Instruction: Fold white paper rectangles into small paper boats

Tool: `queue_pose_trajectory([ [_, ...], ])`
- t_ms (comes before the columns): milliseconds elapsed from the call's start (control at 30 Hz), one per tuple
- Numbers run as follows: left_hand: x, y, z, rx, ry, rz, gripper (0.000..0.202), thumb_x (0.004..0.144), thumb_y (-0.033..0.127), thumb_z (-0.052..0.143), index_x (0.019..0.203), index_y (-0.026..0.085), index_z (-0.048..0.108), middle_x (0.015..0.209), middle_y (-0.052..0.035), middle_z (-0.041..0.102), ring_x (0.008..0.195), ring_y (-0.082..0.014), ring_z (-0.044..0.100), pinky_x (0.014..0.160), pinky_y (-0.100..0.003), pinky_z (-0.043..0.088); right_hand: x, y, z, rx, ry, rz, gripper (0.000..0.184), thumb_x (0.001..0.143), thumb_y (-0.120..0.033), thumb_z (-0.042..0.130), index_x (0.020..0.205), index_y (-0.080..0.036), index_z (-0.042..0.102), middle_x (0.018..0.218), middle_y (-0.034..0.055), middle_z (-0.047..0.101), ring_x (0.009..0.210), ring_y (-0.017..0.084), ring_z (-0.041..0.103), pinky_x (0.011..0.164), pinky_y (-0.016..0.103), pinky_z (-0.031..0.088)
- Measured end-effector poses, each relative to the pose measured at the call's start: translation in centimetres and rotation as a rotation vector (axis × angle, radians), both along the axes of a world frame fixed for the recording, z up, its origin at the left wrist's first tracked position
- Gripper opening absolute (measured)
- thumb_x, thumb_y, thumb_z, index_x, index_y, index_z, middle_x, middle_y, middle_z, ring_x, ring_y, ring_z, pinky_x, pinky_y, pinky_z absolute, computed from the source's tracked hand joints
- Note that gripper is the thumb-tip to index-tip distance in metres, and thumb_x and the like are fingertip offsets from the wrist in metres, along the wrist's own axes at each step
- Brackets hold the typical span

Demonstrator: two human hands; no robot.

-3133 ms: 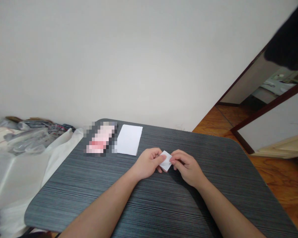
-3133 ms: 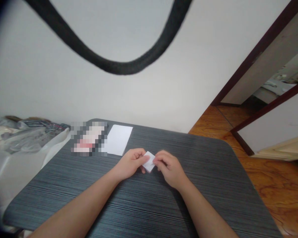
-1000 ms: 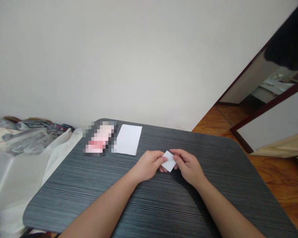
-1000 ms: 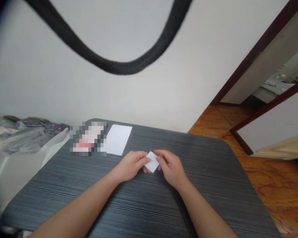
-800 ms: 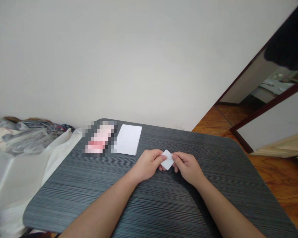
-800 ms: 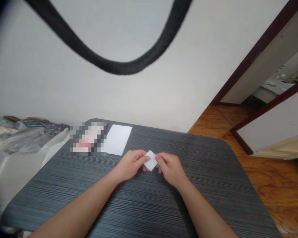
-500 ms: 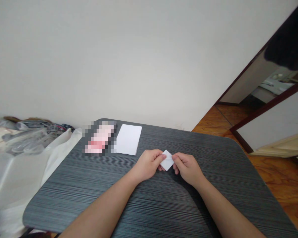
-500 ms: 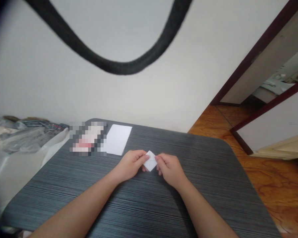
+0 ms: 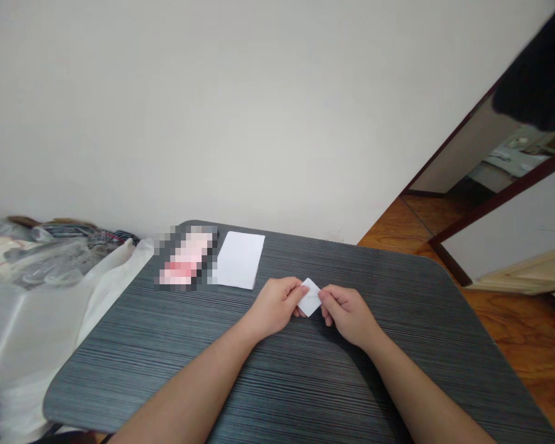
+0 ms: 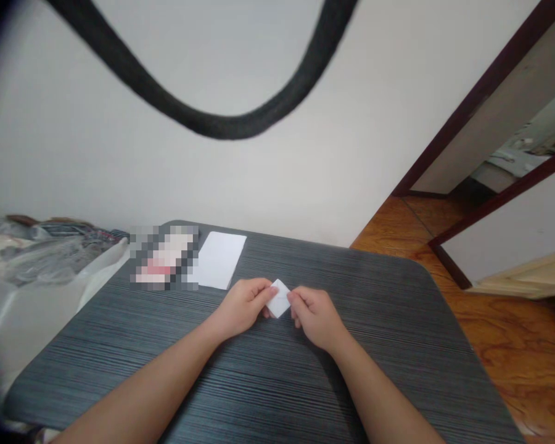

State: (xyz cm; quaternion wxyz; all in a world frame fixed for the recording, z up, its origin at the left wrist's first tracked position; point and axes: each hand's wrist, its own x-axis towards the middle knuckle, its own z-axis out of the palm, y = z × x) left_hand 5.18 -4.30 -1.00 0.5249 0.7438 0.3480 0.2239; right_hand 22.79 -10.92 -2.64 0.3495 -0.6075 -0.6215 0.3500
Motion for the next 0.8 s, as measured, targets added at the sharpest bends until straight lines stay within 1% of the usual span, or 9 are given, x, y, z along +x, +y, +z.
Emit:
queue_pose_trajectory([
  [167,0.00,-0.07,0.31,0.007,0.004,0.013,0.035,0.089,0.038,0.039,0.070,0.015,0.057,0.057,0.0002,0.059,0.053,-0.0119,0.057,0.052,-0.021,0.041,-0.01,-0.04,0.05,-0.013,0.032,0.009,0.037,0.093,-0.031,0.039,0.060,-0.018,0.051,0.046,-0.0033,0.052,0.042,0.010,0.049,0.050,0.022,0.039],
  [367,-0.03,0.11,0.18,0.013,0.009,0.035,0.034,0.088,0.037,0.040,0.069,0.015,0.056,0.056,0.0006,0.058,0.052,-0.0115,0.057,0.052,-0.021,0.041,0.22,0.11,0.04,-0.003,0.000,-0.021,0.033,0.091,-0.029,0.043,0.061,-0.018,0.052,0.047,-0.0034,0.052,0.043,0.010,0.049,0.051,0.022,0.039],
  [500,-0.05,0.10,0.09,0.028,0.021,0.036,0.034,0.088,0.038,0.040,0.068,0.015,0.055,0.055,0.0010,0.057,0.052,-0.0114,0.056,0.050,-0.021,0.040,0.27,0.07,0.04,-0.011,-0.004,-0.003,0.033,0.091,-0.030,0.043,0.061,-0.018,0.052,0.048,-0.0030,0.052,0.044,0.010,0.049,0.050,0.022,0.039],
  [667,-0.14,0.04,0.12,0.027,0.025,0.035,0.034,0.089,0.038,0.039,0.068,0.016,0.054,0.055,0.0012,0.057,0.052,-0.0113,0.055,0.051,-0.021,0.039,0.32,0.08,-0.34,-0.025,0.047,-0.002,0.032,0.091,-0.030,0.042,0.063,-0.018,0.052,0.051,-0.0026,0.053,0.044,0.010,0.050,0.050,0.022,0.039],
  [800,-0.17,0.05,-0.07,0.035,0.037,0.015,0.035,0.089,0.039,0.039,0.069,0.015,0.055,0.057,0.0006,0.058,0.053,-0.0115,0.056,0.051,-0.021,0.038,0.32,0.11,-0.25,-0.025,0.047,0.030,0.029,0.090,-0.030,0.045,0.065,-0.018,0.053,0.052,-0.0026,0.054,0.046,0.010,0.050,0.052,0.022,0.039],
])
